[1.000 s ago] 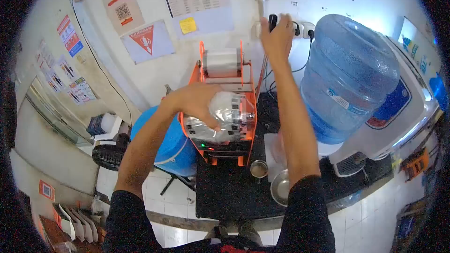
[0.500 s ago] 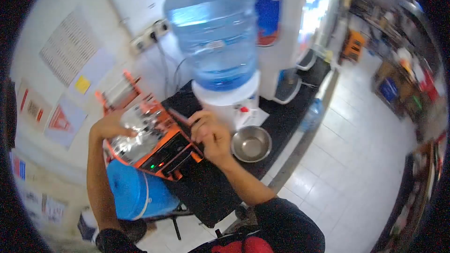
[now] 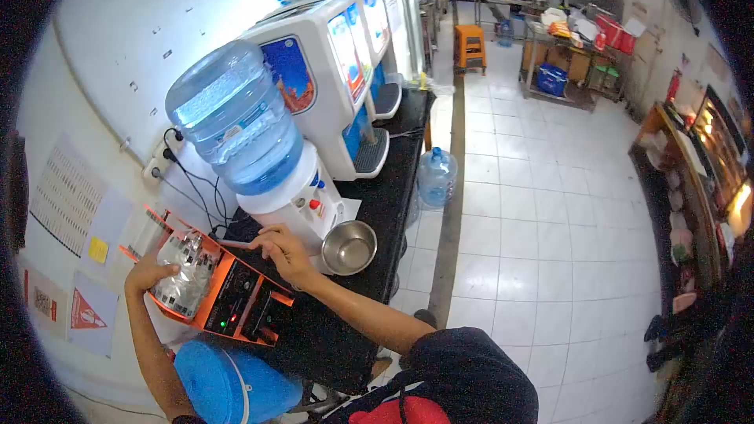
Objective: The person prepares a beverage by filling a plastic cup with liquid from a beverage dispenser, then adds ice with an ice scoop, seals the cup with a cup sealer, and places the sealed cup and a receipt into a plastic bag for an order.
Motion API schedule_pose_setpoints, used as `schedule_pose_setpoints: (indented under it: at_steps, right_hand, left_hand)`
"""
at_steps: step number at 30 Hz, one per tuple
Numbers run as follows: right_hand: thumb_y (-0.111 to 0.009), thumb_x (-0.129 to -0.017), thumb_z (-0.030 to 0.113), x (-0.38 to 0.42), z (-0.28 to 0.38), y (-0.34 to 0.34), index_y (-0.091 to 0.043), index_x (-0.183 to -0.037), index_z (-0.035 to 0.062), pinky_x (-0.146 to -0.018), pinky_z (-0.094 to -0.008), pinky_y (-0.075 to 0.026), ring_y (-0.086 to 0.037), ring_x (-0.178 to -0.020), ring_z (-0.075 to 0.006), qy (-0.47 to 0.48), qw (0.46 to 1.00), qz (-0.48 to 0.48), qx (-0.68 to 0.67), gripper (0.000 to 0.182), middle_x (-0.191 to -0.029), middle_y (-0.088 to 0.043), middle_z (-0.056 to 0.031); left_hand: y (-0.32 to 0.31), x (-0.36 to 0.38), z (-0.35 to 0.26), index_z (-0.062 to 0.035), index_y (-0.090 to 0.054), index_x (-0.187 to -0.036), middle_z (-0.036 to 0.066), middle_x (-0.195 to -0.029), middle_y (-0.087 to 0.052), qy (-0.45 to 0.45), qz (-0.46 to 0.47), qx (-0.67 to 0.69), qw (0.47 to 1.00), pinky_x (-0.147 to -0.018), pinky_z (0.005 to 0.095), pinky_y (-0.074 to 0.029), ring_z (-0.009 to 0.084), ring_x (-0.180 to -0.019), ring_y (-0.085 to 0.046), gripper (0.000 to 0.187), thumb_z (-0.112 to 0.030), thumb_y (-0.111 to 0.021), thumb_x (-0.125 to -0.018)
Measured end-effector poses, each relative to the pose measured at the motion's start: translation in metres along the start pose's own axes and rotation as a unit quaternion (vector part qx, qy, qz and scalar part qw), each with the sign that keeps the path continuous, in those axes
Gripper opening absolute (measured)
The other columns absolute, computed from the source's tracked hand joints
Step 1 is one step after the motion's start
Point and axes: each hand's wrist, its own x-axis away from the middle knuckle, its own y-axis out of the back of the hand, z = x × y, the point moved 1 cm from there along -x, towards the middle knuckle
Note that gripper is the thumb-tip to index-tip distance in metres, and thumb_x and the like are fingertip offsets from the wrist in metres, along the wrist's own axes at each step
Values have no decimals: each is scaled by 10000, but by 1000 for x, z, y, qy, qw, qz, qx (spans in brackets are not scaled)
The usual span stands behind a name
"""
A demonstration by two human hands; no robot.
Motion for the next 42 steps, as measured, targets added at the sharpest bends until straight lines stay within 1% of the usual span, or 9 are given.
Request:
schedule_pose_setpoints:
  at_steps: [2,6,10,14,23,31,34,36,42]
  right_hand:
    - [-419,-998,198,2,7,-1,-660,-973,29,-864,-334,-423,-511,-942,-230,-37,999,-4,-10,295,-778,-583,-48]
    - [-424,-1001,200,3,3,-4,-663,-982,26,-844,-338,-421,-498,-978,-235,-33,999,-20,-11,297,-821,-610,-54]
    - [-438,-1000,212,4,4,-7,-653,-932,18,-828,-325,-424,-515,-940,-226,-24,999,-34,-1,298,-872,-638,-58]
    - [-456,-993,191,5,7,-5,-588,-807,14,-830,-323,-440,-537,-928,-207,-80,997,-24,5,288,-967,-668,-79]
    - [-447,-988,151,5,8,-3,-586,-836,7,-855,-331,-441,-542,-945,-210,-65,998,-9,11,251,-981,-671,-73]
    - [-414,-1016,219,10,-2,-3,-579,-892,5,-860,-346,-448,-577,-969,-230,-58,998,0,-34,297,-1021,-652,-136]
    - [-399,-1023,227,10,-9,1,-570,-897,1,-872,-349,-450,-593,-955,-227,-43,999,18,-5,311,-1024,-650,-133]
    - [-395,-1026,226,9,-3,-2,-565,-873,3,-875,-344,-447,-594,-956,-218,-67,998,12,-14,319,-1021,-651,-136]
    - [-388,-1028,236,2,7,-6,-550,-865,0,-897,-339,-440,-594,-980,-213,-57,998,23,7,329,-1022,-656,-143]
  left_hand:
    - [-1,3,-8,44,-346,-1409,189,-1282,-546,17,-44,-47,998,-962,364,-430,268,-1151,-540,931,-285,-803,-667]
    - [-18,10,11,78,-358,-1385,240,-1359,-489,-27,-248,-203,947,-1041,388,-371,355,-1263,-476,900,-341,-775,-707]
    - [-35,6,2,46,-500,-1278,239,-1292,-537,-24,-241,-168,956,-1021,406,-386,378,-1208,-506,684,-351,-728,-769]
    - [-37,9,-8,43,-523,-1256,229,-1276,-551,-2,-253,-173,952,-1002,403,-399,367,-1192,-522,662,-370,-716,-776]
    - [-37,11,-6,7,-549,-1226,203,-1209,-599,-43,-271,-166,947,-964,418,-425,366,-1133,-558,624,-364,-723,-756]
    - [-33,-10,41,55,-531,-1210,254,-1185,-589,-63,-291,-227,927,-972,435,-419,383,-1132,-552,805,-571,-691,-728]
    - [-32,-13,44,40,-648,-983,242,-1008,-656,-60,-296,-213,929,-798,453,-491,379,-912,-641,744,-647,-671,-700]
    - [-33,-13,46,37,-668,-938,243,-964,-666,-41,-294,-217,930,-779,452,-497,385,-876,-648,772,-693,-637,-692]
    - [-29,-7,32,54,-672,-998,257,-978,-667,43,-232,-221,946,-789,440,-505,376,-884,-657,919,-792,-544,-663]
